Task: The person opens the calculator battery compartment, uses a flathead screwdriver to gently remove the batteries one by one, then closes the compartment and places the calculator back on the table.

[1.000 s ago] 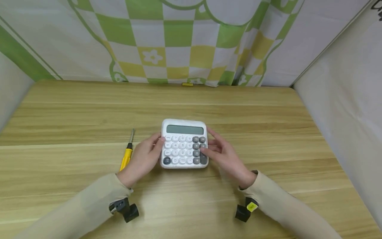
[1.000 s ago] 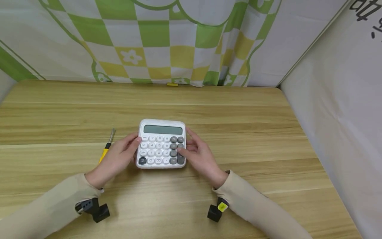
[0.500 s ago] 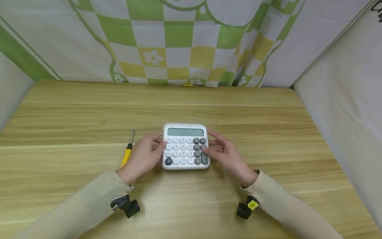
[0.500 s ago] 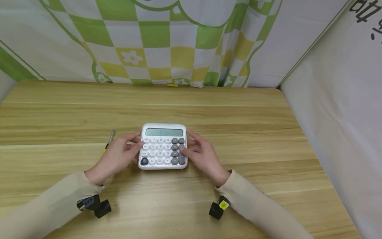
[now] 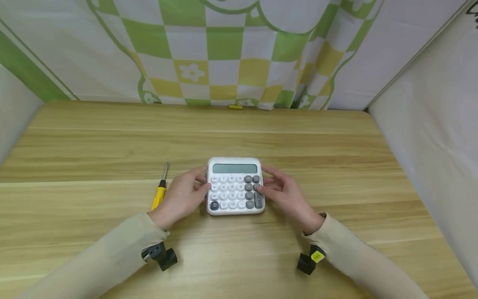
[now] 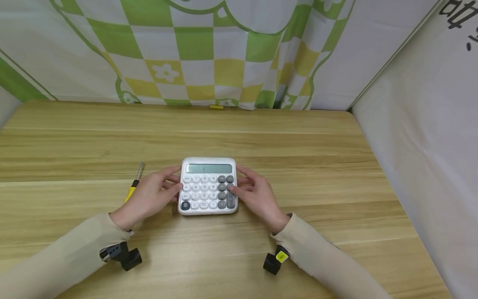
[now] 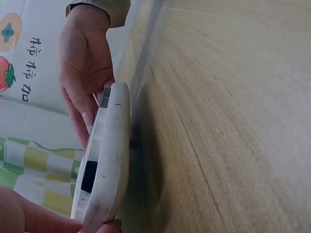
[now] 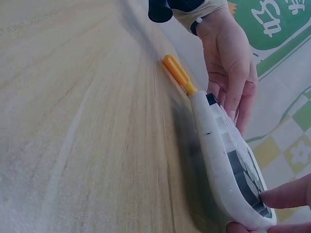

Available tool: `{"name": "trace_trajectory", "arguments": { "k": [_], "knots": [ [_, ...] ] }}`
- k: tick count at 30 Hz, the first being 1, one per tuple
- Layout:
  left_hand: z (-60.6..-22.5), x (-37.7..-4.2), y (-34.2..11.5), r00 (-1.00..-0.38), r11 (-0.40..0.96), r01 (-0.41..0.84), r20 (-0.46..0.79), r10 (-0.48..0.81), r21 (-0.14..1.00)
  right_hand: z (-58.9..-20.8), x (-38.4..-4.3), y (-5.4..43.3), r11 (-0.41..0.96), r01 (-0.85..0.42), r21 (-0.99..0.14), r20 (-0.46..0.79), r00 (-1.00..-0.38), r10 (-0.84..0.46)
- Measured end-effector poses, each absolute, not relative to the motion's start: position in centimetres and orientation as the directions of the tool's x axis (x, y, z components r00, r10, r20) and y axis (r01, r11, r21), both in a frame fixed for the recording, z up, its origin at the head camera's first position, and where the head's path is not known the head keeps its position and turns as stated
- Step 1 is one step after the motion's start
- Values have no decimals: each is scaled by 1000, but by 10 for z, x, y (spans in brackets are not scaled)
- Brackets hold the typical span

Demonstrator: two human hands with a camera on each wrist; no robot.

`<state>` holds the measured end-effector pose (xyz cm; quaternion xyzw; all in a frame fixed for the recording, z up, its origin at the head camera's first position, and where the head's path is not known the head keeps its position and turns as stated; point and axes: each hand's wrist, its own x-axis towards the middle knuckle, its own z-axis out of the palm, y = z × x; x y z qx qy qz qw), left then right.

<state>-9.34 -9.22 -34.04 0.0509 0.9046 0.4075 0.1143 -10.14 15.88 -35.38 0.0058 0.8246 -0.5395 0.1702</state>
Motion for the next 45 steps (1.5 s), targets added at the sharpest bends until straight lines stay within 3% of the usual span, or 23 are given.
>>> {"name": "trace_trajectory", "arguments": {
  "k": [22,45],
  "knots": [
    [-343,-99,-90,-968,697,20,-160,192,717,-355,-105,162,295,248,-923,-310,-932,-185],
    [-349,-102,-86,-969,715,5,-174,176,699,-355,-105,162,398,212,-892,-309,-930,-197]
  ]
}}
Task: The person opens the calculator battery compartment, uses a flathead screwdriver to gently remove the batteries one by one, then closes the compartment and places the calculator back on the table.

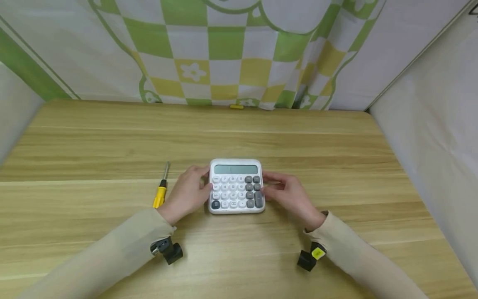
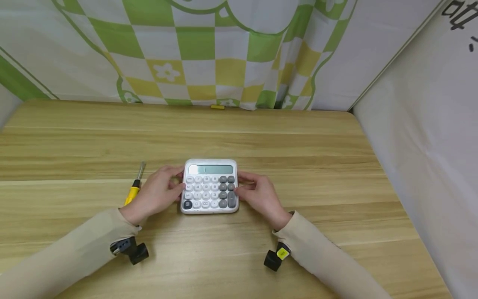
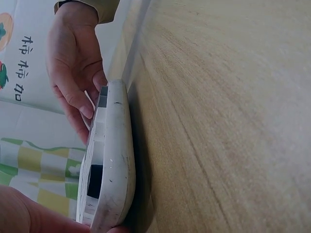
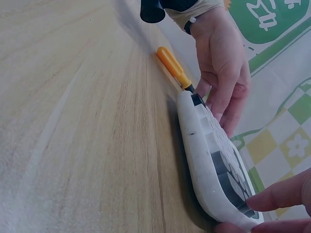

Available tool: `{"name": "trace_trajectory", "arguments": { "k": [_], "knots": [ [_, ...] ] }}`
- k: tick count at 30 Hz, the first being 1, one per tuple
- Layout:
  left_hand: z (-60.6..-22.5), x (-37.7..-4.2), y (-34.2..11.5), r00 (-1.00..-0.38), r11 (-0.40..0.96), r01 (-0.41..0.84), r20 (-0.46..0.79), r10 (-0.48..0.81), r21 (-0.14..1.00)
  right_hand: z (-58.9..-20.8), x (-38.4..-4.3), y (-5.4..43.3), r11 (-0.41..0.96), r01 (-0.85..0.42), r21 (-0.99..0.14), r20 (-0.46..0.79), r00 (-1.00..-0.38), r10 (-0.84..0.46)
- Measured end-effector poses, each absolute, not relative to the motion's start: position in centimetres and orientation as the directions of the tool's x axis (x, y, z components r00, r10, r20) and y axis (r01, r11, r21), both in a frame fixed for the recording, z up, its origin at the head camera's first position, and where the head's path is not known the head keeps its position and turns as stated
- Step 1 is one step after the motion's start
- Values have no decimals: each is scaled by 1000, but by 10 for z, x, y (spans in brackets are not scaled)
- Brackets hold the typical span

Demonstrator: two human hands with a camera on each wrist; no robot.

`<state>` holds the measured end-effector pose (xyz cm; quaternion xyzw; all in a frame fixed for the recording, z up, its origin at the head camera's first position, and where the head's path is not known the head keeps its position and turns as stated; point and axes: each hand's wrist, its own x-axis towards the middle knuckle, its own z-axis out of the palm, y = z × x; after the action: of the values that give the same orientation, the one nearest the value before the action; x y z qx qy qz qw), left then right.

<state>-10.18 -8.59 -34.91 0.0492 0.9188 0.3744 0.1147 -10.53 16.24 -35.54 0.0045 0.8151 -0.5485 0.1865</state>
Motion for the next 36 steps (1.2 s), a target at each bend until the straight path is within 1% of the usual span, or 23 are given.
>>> {"name": "trace_trajectory", "arguments": {
  "k": [22,27,31,36],
  "knots": [
    [-353,-104,-84,-963,718,15,-182,197,696,-358,-106,164,358,234,-904,-320,-926,-203],
    [-352,-104,-85,-961,722,28,-181,211,691,-358,-106,164,380,207,-901,-305,-927,-217],
    [-351,-103,-86,-959,722,37,-178,220,691,-357,-108,166,450,165,-878,-293,-928,-231],
    [-350,-98,-89,-958,725,77,-149,243,684,-356,-109,169,550,31,-834,-221,-934,-282]
  ]
}}
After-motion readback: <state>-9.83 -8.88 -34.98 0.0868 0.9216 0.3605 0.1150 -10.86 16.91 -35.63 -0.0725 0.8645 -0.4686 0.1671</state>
